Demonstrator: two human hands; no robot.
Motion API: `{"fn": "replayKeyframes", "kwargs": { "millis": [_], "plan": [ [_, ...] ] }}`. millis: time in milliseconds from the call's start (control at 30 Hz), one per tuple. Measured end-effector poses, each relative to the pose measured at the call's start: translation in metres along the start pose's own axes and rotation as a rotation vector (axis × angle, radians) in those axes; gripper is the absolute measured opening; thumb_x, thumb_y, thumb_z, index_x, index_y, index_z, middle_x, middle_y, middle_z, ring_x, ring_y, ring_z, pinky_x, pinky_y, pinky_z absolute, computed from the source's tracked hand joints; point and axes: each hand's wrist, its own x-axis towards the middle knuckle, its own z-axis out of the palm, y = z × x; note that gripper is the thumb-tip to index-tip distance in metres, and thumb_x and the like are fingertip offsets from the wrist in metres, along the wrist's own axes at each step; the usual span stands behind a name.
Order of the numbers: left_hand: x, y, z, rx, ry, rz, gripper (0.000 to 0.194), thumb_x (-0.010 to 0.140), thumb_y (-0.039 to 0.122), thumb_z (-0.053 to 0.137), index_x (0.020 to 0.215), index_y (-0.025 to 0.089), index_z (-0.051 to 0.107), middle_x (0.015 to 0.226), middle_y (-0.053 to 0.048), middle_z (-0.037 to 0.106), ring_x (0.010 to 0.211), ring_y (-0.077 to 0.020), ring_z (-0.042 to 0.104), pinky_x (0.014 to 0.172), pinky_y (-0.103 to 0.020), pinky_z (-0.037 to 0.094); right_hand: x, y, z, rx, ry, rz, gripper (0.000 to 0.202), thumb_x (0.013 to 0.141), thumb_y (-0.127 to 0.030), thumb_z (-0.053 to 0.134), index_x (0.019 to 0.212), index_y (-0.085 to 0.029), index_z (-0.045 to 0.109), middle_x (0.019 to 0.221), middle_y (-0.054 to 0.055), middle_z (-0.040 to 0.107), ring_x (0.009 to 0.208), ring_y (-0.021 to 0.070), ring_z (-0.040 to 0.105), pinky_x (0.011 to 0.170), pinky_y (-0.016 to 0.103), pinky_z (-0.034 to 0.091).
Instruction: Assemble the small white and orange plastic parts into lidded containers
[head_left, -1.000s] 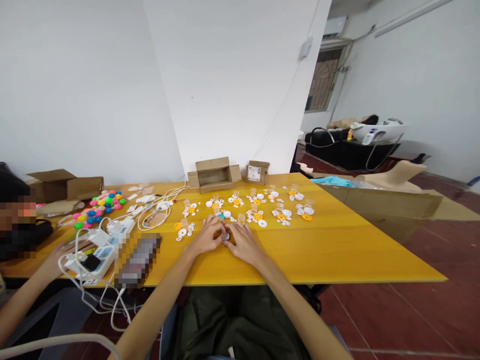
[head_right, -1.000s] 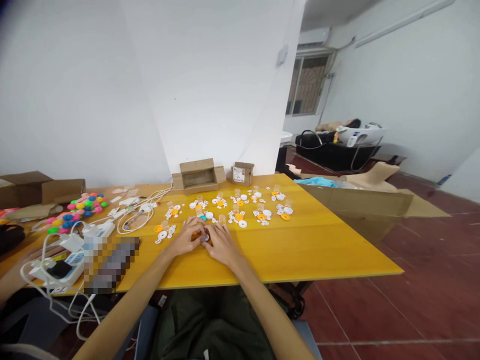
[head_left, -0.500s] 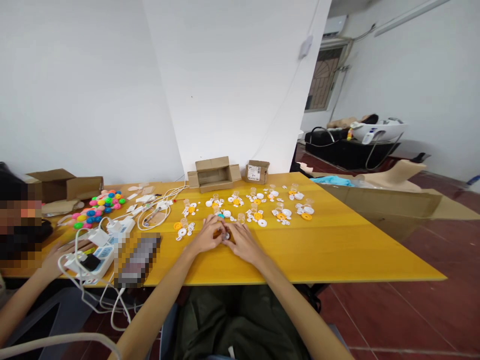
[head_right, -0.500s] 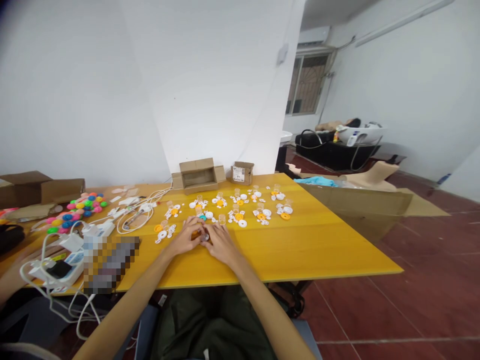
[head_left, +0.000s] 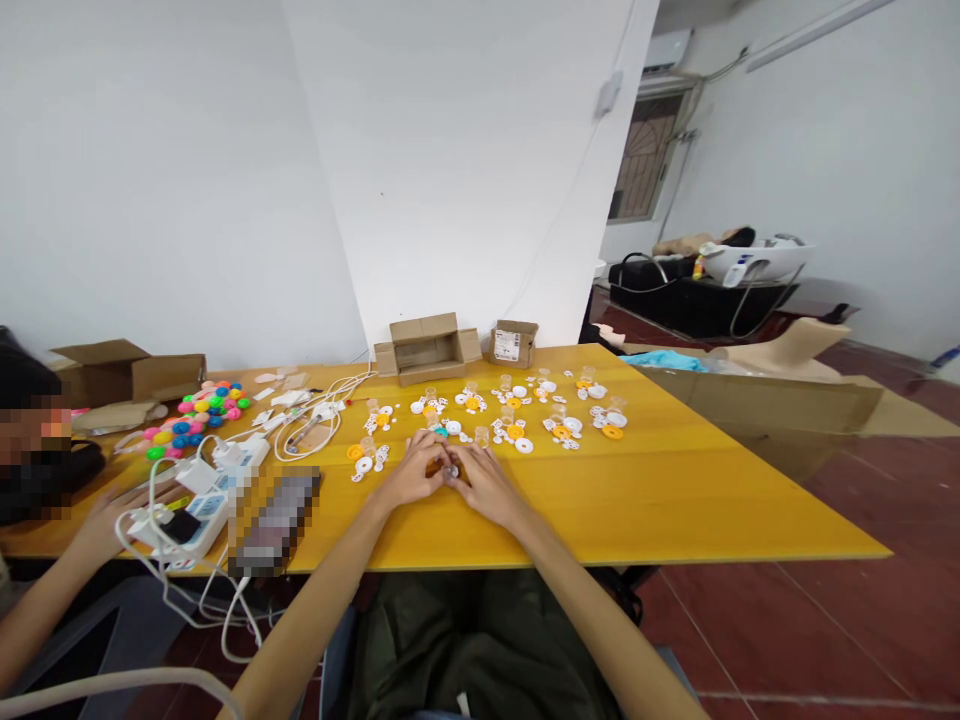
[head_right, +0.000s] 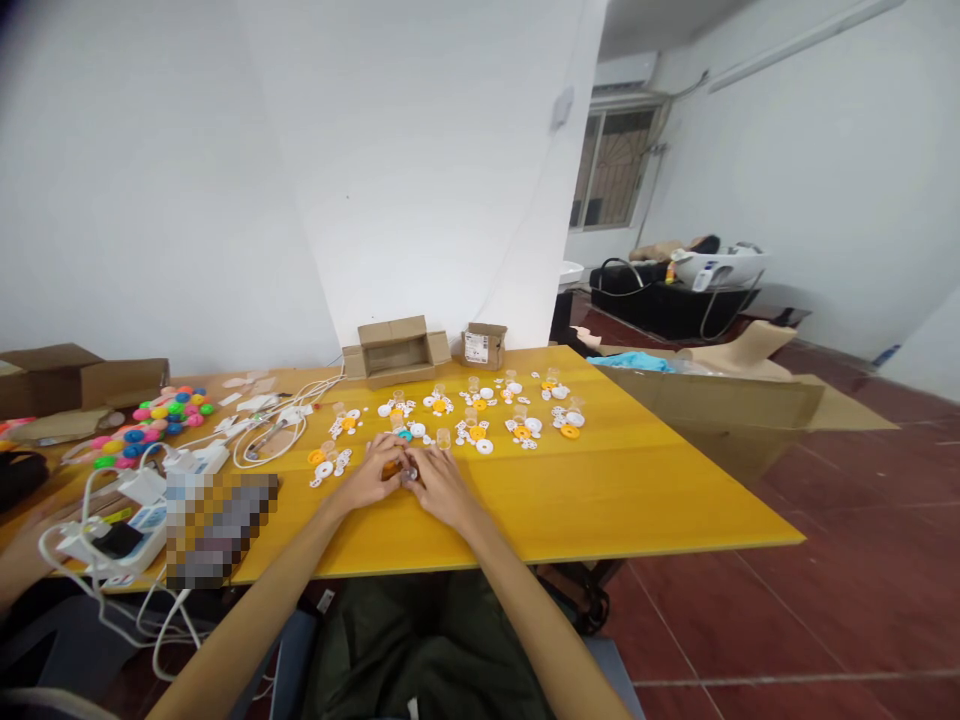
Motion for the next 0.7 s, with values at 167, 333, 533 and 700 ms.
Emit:
{"fn": "replayKeyframes", "kwargs": {
  "millis": [167, 333, 533, 700],
  "plan": [
    [0.0001, 0.0008, -0.0003, 0.004, -0.009, -0.004, 0.010, 0.081, 0.014, 0.057, 0.080, 0.022, 0.062, 0.111, -0.005, 0.063, 0.114, -0.0263, 0.050, 0.104, -0.046, 0.037, -0.0004, -0.0009, -0.0009, 0.002, -0.007, -0.002, 0.033, 0.090, -0.016, 0.059, 0.122, -0.024, 0.057, 0.118, 0.007, 0.067, 0.111, 0.0239, 0.058, 0.096, 0.038, 0.045],
    [0.0002, -0.0004, 0.0003, 0.008, -0.011, 0.000, 0.011, 0.082, 0.015, 0.057, 0.082, 0.022, 0.064, 0.111, -0.006, 0.063, 0.114, -0.0273, 0.049, 0.103, -0.048, 0.037, -0.0010, -0.0020, -0.0018, -0.010, 0.001, 0.002, 0.032, 0.090, -0.016, 0.059, 0.121, -0.024, 0.058, 0.117, 0.008, 0.067, 0.111, 0.0242, 0.059, 0.096, 0.038, 0.045],
    [0.0000, -0.0025, 0.0016, 0.024, -0.003, 0.022, 0.011, 0.082, 0.014, 0.058, 0.083, 0.022, 0.065, 0.111, -0.005, 0.062, 0.114, -0.0265, 0.049, 0.102, -0.045, 0.038, -0.0009, -0.0019, -0.0031, 0.011, -0.014, -0.001, 0.032, 0.091, -0.017, 0.059, 0.122, -0.025, 0.058, 0.116, 0.008, 0.066, 0.110, 0.0244, 0.059, 0.096, 0.039, 0.045],
    [-0.0002, -0.0016, 0.0009, 0.035, -0.005, 0.021, 0.011, 0.082, 0.013, 0.058, 0.083, 0.022, 0.065, 0.111, -0.005, 0.062, 0.113, -0.0259, 0.050, 0.102, -0.044, 0.038, -0.0007, -0.0025, -0.0028, 0.018, -0.019, 0.006, 0.032, 0.091, -0.016, 0.059, 0.123, -0.023, 0.058, 0.115, 0.008, 0.066, 0.110, 0.0236, 0.058, 0.096, 0.038, 0.044]
  ]
}}
